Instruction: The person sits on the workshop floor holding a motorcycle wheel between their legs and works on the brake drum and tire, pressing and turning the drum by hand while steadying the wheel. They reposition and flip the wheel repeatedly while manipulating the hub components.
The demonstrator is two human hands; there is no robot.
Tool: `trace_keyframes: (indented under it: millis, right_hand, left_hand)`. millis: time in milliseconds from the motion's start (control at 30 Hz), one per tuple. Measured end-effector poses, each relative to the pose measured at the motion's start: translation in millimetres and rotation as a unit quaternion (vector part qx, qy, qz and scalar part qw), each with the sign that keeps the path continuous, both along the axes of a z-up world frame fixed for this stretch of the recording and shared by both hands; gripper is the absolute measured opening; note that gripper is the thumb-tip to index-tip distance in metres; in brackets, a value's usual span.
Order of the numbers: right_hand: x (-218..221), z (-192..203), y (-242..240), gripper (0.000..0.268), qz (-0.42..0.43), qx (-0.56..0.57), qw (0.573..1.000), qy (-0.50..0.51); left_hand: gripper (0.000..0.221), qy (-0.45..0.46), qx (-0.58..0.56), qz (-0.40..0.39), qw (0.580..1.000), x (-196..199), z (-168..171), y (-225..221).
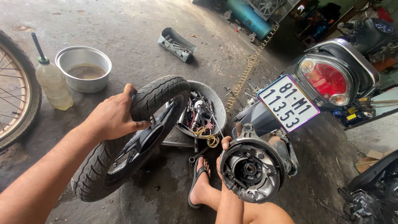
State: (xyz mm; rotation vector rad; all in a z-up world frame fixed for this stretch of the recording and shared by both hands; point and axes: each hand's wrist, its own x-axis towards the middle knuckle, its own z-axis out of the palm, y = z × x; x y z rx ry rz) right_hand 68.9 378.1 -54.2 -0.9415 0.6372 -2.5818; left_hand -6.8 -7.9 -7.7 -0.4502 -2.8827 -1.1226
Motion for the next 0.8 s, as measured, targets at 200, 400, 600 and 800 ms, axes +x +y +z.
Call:
trace_keyframes:
  millis: [200,400,600,800]
  right_hand:
    - [-2,-1,-2,0.087,0.022,0.000,1.000,0.009]
    - [-9,-11,8,0.081,-0.024,0.009,1.000,0.011]
    - [-7,-15,11,0.069,-0.105,0.018,0.994,0.003]
    - [-8,-24,-1,0.059,-0.161,0.027,0.986,-0.027]
  left_hand:
    - [0.088,-0.021,-0.012,-0.002,1.000,2,4,2]
    - [0.088,0.004,-0.007,-0.007,1.000,0,-2,1]
    - [0.088,0.026,0.010,-0.023,0.999,-3,-8,-3]
    - [0.086,0.073,0.006,-0.084,0.994,-9,-14,-24]
